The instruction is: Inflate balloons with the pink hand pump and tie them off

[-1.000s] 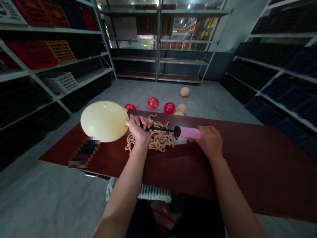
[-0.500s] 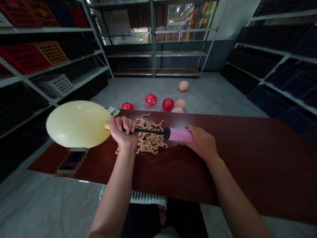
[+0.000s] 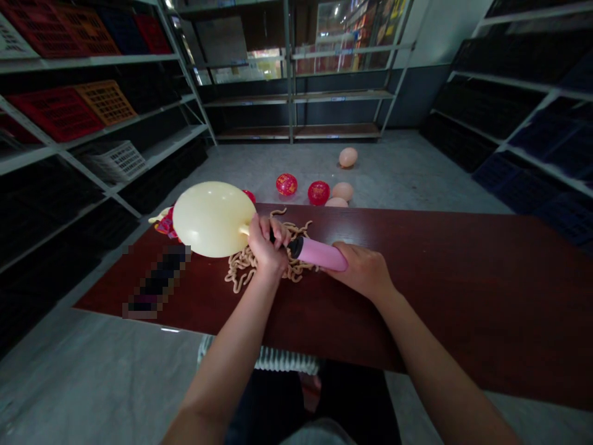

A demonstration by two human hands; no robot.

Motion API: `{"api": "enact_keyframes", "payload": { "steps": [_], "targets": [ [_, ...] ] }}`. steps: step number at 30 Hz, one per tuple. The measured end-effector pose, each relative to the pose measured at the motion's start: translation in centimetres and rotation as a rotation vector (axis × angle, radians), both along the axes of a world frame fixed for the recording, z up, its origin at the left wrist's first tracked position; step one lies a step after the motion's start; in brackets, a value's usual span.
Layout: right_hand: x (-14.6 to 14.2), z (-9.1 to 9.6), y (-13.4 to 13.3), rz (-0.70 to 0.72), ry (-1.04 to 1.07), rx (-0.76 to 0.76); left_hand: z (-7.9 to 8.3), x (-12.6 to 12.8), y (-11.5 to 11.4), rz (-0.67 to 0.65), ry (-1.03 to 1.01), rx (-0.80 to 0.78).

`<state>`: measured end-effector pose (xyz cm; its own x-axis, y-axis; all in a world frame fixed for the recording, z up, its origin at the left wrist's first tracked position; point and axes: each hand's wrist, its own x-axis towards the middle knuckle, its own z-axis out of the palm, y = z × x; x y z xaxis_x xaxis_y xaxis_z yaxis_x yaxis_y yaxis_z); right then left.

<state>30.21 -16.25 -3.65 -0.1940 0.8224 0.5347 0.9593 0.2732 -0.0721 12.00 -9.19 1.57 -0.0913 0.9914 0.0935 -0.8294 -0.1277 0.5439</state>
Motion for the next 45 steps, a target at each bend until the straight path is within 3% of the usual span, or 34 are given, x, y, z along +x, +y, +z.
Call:
{"api": "enact_keyframes", "payload": {
  "steps": [7, 15, 23, 32, 39, 45],
  "targets": [
    [-1.3, -0.8, 0.9, -0.051, -0.063, 0.023, -0.1, -2.2, 1.2, 0.091, -0.036, 0.006],
    [1.8, -0.4, 0.7, -0.148, -0.241, 0.026, 0.2, -3.6, 1.8, 0.17, -0.071, -0.026],
    [4.4, -0.7, 0.6, -0.225, -0.195, 0.069, 1.1, -5.1, 1.3, 0.198, -0.091, 0.044],
    [2.8, -1.0, 0.3, -0.172, -0.034, 0.011, 1.9, -4.3, 0.3, 0.176, -0.073, 0.079],
    [0.3, -0.2, -0.1, -0.044, 0.029, -0.026, 1.5, -1.5, -0.6, 0.066, 0.007, 0.079],
    [-0.6, 0.1, -0.3, -0.059, 0.01, -0.057, 0.7, -0.1, -0.7, -0.003, 0.048, 0.03]
  ]
}}
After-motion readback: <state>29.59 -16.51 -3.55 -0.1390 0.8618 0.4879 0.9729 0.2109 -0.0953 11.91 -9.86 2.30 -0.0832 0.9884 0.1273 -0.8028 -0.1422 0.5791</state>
